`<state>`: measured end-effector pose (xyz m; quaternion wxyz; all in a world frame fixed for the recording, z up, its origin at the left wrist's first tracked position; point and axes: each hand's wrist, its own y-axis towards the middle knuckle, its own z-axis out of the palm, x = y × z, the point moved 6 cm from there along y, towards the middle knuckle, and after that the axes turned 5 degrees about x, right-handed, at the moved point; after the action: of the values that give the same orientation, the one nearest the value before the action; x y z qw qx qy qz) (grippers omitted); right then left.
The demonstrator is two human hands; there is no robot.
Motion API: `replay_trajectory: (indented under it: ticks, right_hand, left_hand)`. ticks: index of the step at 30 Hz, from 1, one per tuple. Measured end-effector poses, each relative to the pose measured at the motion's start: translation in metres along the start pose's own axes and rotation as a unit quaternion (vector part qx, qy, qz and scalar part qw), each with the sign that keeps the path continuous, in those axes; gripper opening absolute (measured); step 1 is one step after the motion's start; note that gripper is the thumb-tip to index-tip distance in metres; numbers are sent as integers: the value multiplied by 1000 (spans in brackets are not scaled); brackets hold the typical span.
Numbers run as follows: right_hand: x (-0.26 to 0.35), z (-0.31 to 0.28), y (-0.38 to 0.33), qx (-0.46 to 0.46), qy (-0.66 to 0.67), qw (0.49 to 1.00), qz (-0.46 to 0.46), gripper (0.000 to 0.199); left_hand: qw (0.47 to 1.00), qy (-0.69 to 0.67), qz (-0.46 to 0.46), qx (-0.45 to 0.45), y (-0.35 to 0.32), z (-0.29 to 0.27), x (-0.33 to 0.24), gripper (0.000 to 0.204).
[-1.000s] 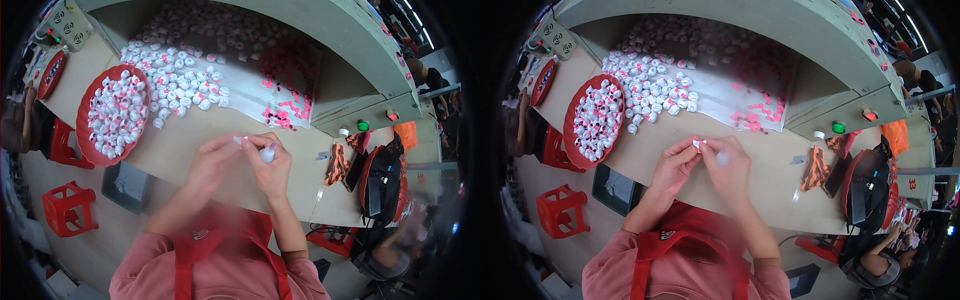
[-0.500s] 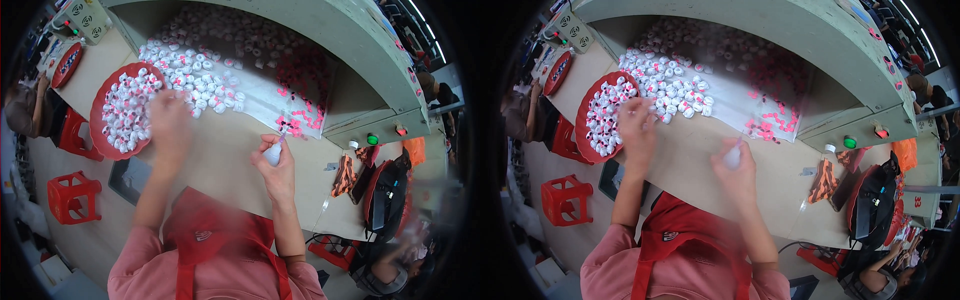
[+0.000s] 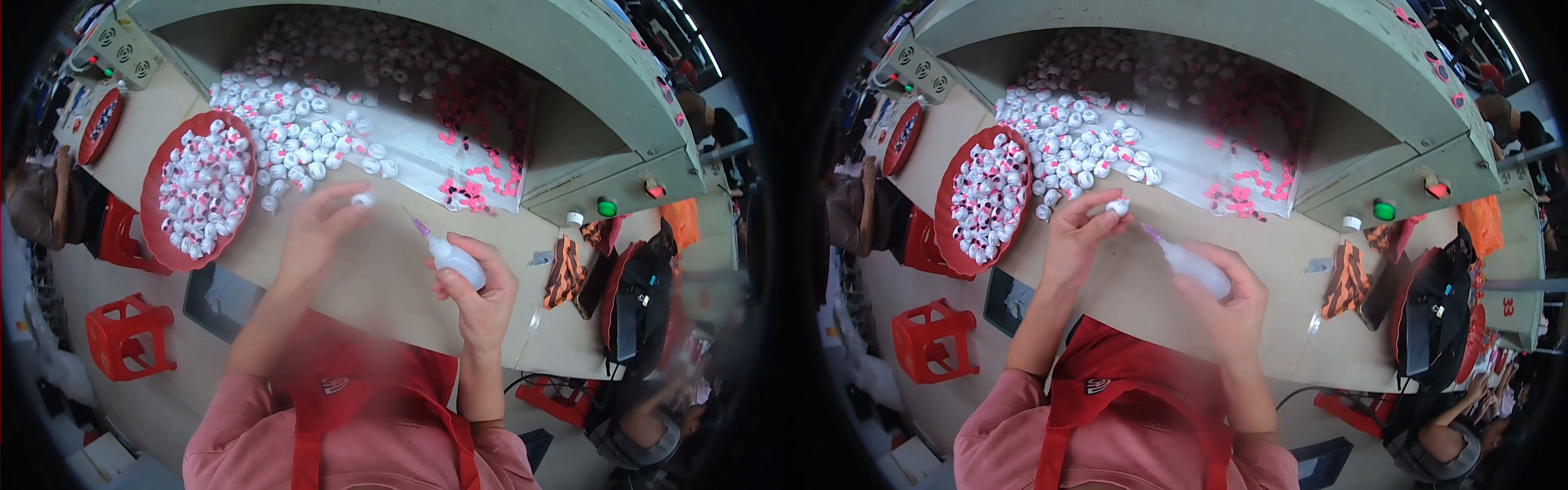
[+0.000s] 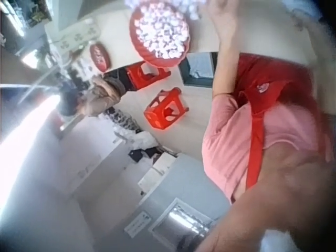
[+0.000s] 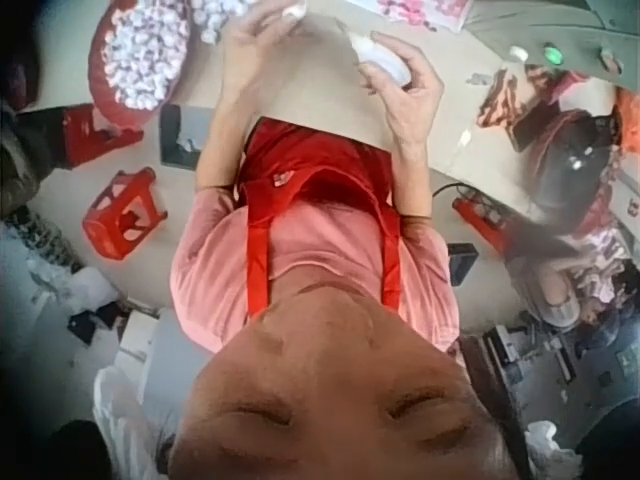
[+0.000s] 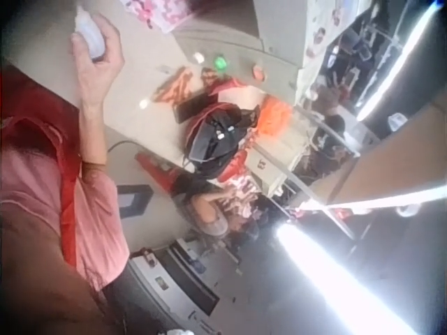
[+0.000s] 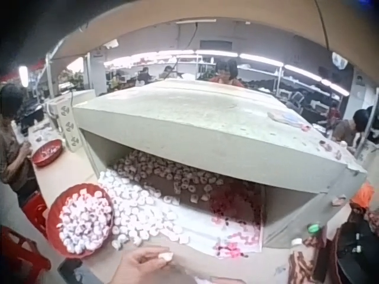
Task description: The person assembles small white and pink plastic toy components by applying glue with a glue dispenser and joining the parts together by hand.
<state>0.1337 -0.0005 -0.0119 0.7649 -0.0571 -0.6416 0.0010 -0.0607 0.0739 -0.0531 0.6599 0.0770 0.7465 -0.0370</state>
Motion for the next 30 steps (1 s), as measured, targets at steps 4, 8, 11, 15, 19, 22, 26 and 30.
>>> replay_trajectory:
  ticks: [4,8,11,15,19,22,26,30]
  right_hand:
    - [9,8,-11,-19,-72,995,-62,38]
    - [29,22,-24,-66,-204,954,-210,31]
    - [37,27,-31,-70,-261,919,-287,29]
    - [35,27,-33,-79,-304,897,-311,29]
    - [32,16,-33,-88,-298,907,-285,27]
    - [31,11,-33,-94,-280,911,-289,26]
    - [33,7,-31,-93,-275,912,-290,25]
    - [37,9,-29,-77,-272,910,-302,22]
  left_hand:
    - [916,-377,-133,38,-23,31,-6,37]
    - [969,-245,-28,-29,-33,27,-25,34]
    - [984,-156,90,-12,-35,24,-33,32]
    - [983,-161,93,1,-35,29,-37,33]
    - [981,-174,82,3,-35,35,-38,31]
    - [983,-163,89,8,-34,40,-40,31]
    - [982,-162,94,18,-33,46,-41,31]
    - [985,-143,94,20,-34,46,-42,31]
